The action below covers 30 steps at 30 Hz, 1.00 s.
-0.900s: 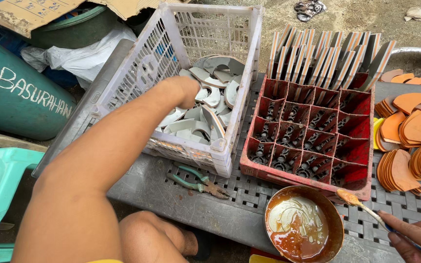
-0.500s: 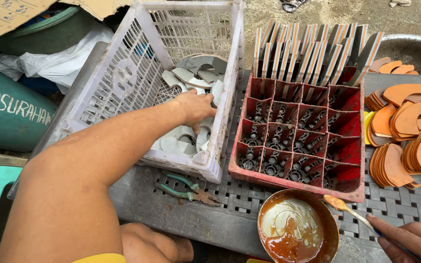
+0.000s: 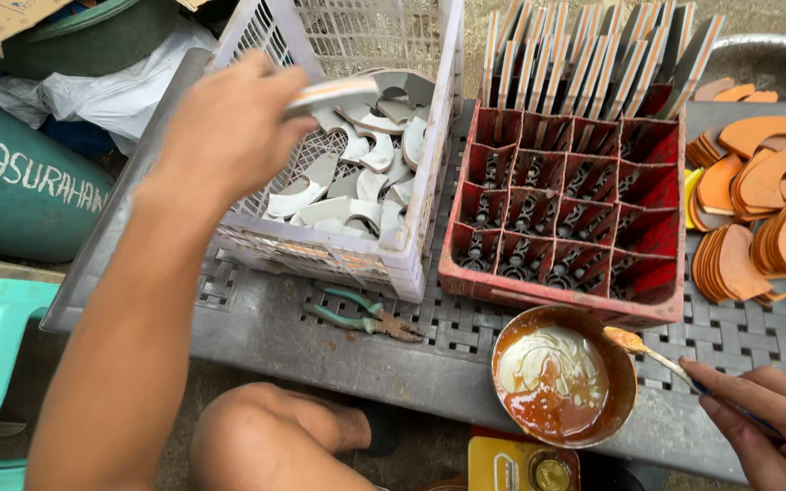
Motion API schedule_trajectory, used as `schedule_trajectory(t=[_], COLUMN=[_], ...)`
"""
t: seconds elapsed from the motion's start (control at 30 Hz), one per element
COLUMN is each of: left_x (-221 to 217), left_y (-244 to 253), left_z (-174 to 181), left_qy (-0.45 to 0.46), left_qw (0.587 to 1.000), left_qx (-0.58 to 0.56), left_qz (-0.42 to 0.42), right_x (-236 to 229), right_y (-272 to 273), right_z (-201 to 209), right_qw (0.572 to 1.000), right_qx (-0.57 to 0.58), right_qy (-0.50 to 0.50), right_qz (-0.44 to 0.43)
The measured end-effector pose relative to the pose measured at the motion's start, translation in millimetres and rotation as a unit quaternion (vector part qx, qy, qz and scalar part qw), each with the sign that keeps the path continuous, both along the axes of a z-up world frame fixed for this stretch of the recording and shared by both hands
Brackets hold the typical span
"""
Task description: The person picks up white shoe sole parts from a crate, applies a white adhesive to the edges using a brush, and places them into a red crate to dry. The person repeats this process for several parts.
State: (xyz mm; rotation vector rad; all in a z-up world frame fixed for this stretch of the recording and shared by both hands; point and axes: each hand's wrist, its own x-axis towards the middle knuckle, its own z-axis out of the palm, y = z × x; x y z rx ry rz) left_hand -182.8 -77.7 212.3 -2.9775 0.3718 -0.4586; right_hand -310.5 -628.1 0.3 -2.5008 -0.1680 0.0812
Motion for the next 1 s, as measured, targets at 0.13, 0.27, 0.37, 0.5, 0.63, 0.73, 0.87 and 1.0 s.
schedule_trajectory(t=[0.13,0.27,0.37,0.5,0.63,0.73,0.87,1.0], left_x=[-150.0,-209.9,-234.7,-276.0,-290.4,-290.8,-269.6,-247.1], left_y=[-43.3,-111.8,-107.3,-125.4,-166.6,-198.7,-218.1,-211.5], left_z=[-28.9,-125.2,-162.8,-200.6,-239.8,-256.3,-260.3,-255.2], left_qy=[-0.127,0.048,0.289,0.223,0.259,0.216,0.143,0.088], left_qw=[0.884,0.908,0.896,0.768,0.535,0.440,0.437,0.422], left_qx=[-0.440,-0.400,-0.316,-0.575,-0.775,-0.853,-0.873,-0.888], left_qz=[0.093,0.116,0.117,0.172,0.216,0.178,0.160,0.159], right_x=[-10.5,-16.5,-21.9,-27.6,-29.8,-48.1,-87.9,-103.6], right_y=[21.7,45.1,57.0,58.0,76.9,96.8,125.6,116.2], right_z=[25.7,60.1,76.0,66.4,23.5,-4.4,-15.4,-3.9], right_qw=[0.987,0.972,0.967,0.995,0.988,0.978,0.946,0.934], right_qx=[-0.128,-0.210,-0.227,-0.092,0.069,0.107,0.237,0.249], right_qy=[0.092,0.100,0.118,0.034,0.132,0.144,0.161,0.218], right_qz=[0.009,0.027,0.011,0.021,-0.043,-0.107,-0.151,-0.137])
